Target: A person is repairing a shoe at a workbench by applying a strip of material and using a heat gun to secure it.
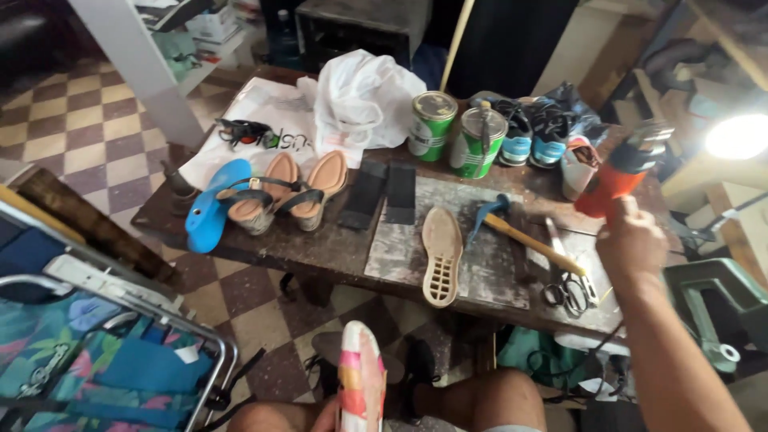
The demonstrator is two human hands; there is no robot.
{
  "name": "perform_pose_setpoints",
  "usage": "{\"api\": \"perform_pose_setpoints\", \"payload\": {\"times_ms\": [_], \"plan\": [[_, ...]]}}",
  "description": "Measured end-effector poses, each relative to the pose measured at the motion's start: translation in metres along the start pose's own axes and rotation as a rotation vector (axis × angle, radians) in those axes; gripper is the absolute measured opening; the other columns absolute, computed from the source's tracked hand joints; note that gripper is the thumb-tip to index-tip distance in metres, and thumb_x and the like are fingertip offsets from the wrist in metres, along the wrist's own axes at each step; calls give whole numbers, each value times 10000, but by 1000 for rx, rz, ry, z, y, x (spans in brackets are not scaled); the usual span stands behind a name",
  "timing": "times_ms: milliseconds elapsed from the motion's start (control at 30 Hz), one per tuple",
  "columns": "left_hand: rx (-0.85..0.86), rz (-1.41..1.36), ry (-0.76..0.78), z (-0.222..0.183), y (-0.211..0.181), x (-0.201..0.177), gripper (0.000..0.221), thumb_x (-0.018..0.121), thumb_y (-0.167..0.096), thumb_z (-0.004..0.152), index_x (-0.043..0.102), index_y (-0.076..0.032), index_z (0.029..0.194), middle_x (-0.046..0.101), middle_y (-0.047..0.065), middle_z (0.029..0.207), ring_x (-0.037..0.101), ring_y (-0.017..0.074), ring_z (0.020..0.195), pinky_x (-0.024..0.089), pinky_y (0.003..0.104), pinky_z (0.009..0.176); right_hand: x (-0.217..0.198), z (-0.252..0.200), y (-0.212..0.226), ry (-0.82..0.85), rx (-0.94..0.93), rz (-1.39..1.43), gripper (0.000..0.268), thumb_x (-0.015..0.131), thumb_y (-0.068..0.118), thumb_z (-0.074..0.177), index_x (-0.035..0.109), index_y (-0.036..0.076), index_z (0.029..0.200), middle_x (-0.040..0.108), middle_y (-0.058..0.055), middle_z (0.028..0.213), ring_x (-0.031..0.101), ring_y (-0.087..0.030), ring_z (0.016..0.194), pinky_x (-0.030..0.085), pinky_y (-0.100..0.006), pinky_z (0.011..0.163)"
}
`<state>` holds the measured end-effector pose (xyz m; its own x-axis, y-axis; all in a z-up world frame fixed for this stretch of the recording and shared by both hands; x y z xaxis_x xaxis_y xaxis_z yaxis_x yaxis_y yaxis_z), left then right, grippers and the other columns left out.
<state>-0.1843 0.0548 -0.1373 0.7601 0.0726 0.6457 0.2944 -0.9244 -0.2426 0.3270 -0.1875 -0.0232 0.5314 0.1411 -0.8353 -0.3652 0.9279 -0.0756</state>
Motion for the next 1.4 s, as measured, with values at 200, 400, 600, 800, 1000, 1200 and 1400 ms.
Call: {"api": "perform_pose_setpoints", "payload": {"times_ms": [200,400,600,800,1000,1200,1400], "plan": [[197,585,285,-114,-43,79,690,563,-345,862,686,7,1443,786,198,1314,742,322,1137,697,500,779,-217,-65,68,138,266,1168,592,663,12,1035,394,-28,1561,597,-277,1358,583,-278,1097,499,-409,818],[29,414,569,-47,-28,62,622,693,-497,876,580,0,1232,700,284,1020,745,449,781,639,547,678,-243,-164,37,507,470,1165,1000,720,-68,770,495,9,1742,649,-406,777,577,-459,623,456,-539,558],[97,629,648,-38,-33,69,494,584,-382,1020,636,-28,1361,742,155,1196,720,267,996,600,426,873,-277,-173,48,896,44,1836,951,888,379,897,416,-12,1624,867,-263,1234,766,-213,577,712,-337,436],[194,866,789,-52,-52,76,486,540,-372,1065,601,-78,1446,681,102,1366,662,267,1259,545,423,1080,-306,-156,81,778,-105,1949,884,889,527,1036,437,-20,1563,868,-284,941,737,-123,421,614,-206,255],[114,887,786,-51,-64,67,562,552,-406,1044,587,-59,1485,672,125,1461,647,251,1322,520,390,1106,-306,-174,90,677,135,1823,897,781,567,945,492,26,1598,809,-205,1090,667,-144,485,579,-263,308],[87,787,798,-43,-66,46,465,586,-369,1050,640,-28,1361,740,130,1221,713,247,1060,568,375,911,-277,-196,66,816,352,1766,812,753,554,876,802,-215,1133,659,-254,464,549,-254,287,438,-358,234],[64,599,836,-52,-65,48,405,557,-398,1061,644,-27,1196,730,157,1110,703,251,957,551,384,846,-264,-186,62,887,233,1914,792,744,500,951,752,-273,1124,822,-412,713,581,-279,362,471,-348,298]]}}
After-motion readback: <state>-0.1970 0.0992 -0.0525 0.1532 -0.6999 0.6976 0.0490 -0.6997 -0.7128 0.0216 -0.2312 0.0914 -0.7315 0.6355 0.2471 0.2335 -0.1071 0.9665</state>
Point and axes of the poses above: each hand's wrist, its own z-axis towards the middle knuckle, its own x-axis out of the palm, y = z × x, the point moved 1 cm from there along z, towards the middle knuckle
